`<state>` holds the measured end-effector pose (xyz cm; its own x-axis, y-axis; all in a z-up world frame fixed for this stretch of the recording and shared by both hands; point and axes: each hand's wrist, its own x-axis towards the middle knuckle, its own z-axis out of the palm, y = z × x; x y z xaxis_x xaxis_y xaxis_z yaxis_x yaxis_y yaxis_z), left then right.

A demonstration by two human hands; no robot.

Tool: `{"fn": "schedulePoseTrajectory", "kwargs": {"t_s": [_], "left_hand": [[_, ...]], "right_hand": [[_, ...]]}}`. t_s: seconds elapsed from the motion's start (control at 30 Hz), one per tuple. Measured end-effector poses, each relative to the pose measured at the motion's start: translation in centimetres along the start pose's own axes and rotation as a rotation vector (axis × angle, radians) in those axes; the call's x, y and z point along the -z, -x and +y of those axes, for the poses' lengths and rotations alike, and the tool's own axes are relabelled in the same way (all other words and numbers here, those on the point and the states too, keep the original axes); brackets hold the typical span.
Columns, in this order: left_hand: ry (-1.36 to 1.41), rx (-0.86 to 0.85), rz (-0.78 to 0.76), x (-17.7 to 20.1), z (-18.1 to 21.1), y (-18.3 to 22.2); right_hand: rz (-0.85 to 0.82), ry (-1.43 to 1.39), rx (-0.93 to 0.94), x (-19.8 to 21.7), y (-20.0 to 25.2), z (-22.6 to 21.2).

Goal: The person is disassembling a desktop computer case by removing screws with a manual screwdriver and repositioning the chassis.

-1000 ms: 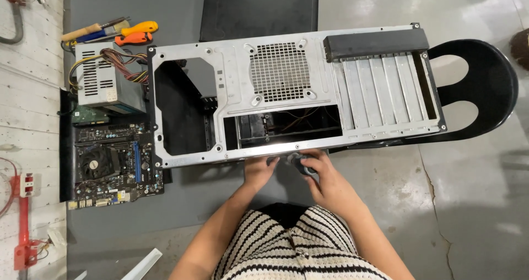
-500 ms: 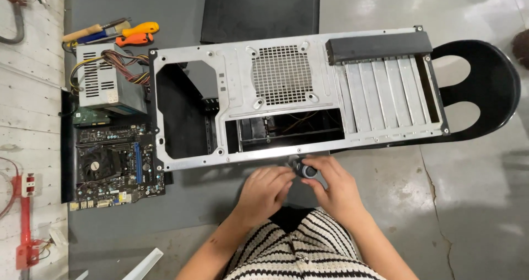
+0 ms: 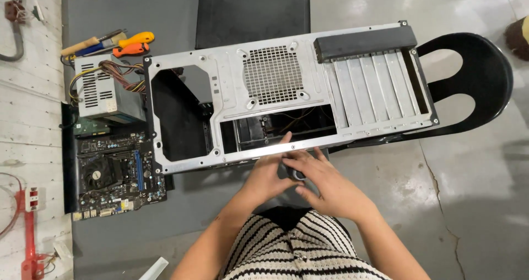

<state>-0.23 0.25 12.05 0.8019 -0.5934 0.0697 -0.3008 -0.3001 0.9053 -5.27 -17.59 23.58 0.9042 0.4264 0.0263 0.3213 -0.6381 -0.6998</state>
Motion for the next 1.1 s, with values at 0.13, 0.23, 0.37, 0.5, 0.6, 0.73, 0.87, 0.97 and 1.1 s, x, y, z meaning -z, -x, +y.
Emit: {"fn": "schedulePoseTrajectory", "kwargs": {"t_s": [0.13, 0.23, 0.37, 0.5, 0.6, 0.73, 0.87, 0.97, 1.1], "left_hand": [[-0.068, -0.065, 0.054, -2.1, -0.7, -0.8], [-0.312, -0.145, 0.176, -5.5, -4.5, -0.6], [-0.380, -0.211, 0.194, -5.3, -2.8, 0.0], [-0.130, -0.225, -0.038, -0.2, 4.5, 0.6], [-0.035, -0.229, -0.020, -0.5, 0.9, 1.3], [-0.002, -0.162, 0.100, -0.8, 0.1, 1.4], [-0.117, -0.061, 0.164, -1.6, 0.6, 0.8], [-0.192, -0.038, 0.163, -2.6, 0.0, 0.2], [-0.295, -0.083, 0.209, -3.7, -0.4, 0.0]], "right_hand": [[0.167, 0.138, -0.176, -4.3, 2.0, 4.1], [0.376, 0.324, -0.169, -4.7, 2.1, 5.0], [0.275, 0.199, -0.206, -1.7, 1.8, 3.1], [0.170, 0.177, -0.209, 0.2, 1.9, 1.7], [0.058, 0.034, -0.200, 1.3, 1.8, 0.6], [-0.035, -0.154, -0.152, 1.9, 0.9, -0.9], [0.041, -0.092, -0.138, 0.9, 1.2, -0.6], [0.166, 0.084, -0.195, -2.1, 2.2, 2.8], [0.285, 0.166, -0.195, -2.9, 2.9, 3.7]]}}
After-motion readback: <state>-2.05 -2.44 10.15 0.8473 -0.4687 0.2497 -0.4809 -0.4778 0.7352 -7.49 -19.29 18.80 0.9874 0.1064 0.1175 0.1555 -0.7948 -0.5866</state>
